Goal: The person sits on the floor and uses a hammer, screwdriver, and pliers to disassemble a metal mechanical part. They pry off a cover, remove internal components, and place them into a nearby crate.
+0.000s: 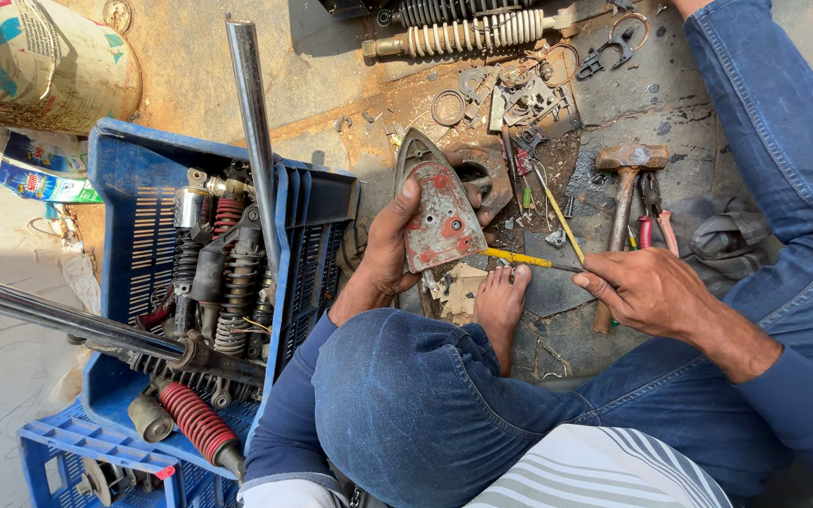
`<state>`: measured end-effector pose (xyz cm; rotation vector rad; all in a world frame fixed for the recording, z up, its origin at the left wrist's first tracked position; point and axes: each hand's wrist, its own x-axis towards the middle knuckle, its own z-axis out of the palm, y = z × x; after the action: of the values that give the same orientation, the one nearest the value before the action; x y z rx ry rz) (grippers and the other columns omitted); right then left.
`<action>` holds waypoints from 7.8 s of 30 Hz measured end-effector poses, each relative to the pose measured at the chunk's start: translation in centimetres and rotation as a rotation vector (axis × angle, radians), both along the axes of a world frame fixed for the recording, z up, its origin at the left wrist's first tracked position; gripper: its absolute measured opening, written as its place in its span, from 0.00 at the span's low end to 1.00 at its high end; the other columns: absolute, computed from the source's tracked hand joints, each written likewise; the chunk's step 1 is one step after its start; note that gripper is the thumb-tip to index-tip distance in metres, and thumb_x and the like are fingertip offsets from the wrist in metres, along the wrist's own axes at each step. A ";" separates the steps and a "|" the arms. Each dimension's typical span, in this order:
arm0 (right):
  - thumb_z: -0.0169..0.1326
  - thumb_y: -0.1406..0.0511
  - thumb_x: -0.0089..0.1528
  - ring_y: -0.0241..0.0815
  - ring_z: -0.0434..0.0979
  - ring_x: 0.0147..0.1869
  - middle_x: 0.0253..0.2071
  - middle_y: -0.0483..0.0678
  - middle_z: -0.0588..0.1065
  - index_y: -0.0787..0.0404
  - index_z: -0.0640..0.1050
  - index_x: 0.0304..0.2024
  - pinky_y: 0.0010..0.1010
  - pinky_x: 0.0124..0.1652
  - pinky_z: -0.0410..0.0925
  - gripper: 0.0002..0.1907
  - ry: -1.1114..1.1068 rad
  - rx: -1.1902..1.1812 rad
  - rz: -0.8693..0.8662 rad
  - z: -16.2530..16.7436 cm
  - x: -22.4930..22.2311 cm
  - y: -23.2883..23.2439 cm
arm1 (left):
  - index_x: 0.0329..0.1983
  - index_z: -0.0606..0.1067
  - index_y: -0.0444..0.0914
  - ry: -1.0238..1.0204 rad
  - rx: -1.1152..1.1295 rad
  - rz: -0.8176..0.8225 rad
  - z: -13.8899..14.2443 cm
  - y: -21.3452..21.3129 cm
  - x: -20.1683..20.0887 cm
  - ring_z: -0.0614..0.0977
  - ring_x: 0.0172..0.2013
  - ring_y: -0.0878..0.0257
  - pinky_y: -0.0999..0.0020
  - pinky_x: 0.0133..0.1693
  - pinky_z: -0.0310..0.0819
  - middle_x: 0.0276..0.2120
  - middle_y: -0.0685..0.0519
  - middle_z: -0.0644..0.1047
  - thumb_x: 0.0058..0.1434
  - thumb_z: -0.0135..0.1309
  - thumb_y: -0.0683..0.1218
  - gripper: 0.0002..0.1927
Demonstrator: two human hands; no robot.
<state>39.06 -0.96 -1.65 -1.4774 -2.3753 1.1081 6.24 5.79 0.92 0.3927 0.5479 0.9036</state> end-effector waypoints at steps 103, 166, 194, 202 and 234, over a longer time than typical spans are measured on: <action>0.46 0.52 0.69 0.59 0.77 0.26 0.19 0.53 0.74 0.57 0.73 0.34 0.52 0.27 0.68 0.18 -0.148 0.006 -0.036 2.6 -2.9 0.3 | 0.59 0.65 0.39 -0.078 0.001 0.139 -4.9 -2.4 1.3 0.79 0.57 0.41 0.41 0.56 0.78 0.49 0.38 0.76 0.73 0.34 0.70 0.32; 0.48 0.52 0.68 0.63 0.76 0.24 0.18 0.56 0.73 0.59 0.76 0.33 0.54 0.27 0.68 0.19 -0.102 -0.079 -0.059 -1.2 -3.9 -2.4 | 0.59 0.64 0.40 0.078 0.041 0.119 -8.3 -4.7 2.3 0.79 0.57 0.44 0.43 0.60 0.74 0.51 0.38 0.76 0.69 0.47 0.66 0.29; 0.45 0.50 0.69 0.59 0.80 0.26 0.20 0.55 0.76 0.59 0.77 0.34 0.50 0.26 0.72 0.22 -0.442 -0.074 0.021 4.4 -4.3 -1.2 | 0.62 0.65 0.34 0.156 0.155 0.193 -10.4 -6.1 2.1 0.81 0.54 0.43 0.45 0.57 0.79 0.49 0.37 0.77 0.69 0.57 0.56 0.29; 0.47 0.54 0.69 0.61 0.79 0.42 0.33 0.62 0.78 0.63 0.77 0.44 0.52 0.44 0.69 0.19 -0.154 -0.385 -0.158 -4.3 -3.9 -1.0 | 0.65 0.63 0.29 0.172 -0.319 0.160 -15.4 -2.9 1.9 0.81 0.52 0.45 0.46 0.52 0.82 0.51 0.37 0.76 0.67 0.53 0.53 0.30; 0.56 0.69 0.51 0.64 0.78 0.52 0.48 0.58 0.75 0.61 0.72 0.55 0.50 0.49 0.71 0.28 0.065 -0.009 -0.070 0.8 -4.4 2.4 | 0.57 0.73 0.31 1.586 0.503 0.128 -13.8 -0.8 -0.7 0.83 0.44 0.41 0.50 0.47 0.77 0.44 0.35 0.80 0.54 0.63 0.50 0.30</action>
<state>34.68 1.48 -0.84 -1.4916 -2.2602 1.1341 5.56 4.98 -12.86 1.5792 1.7996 0.6907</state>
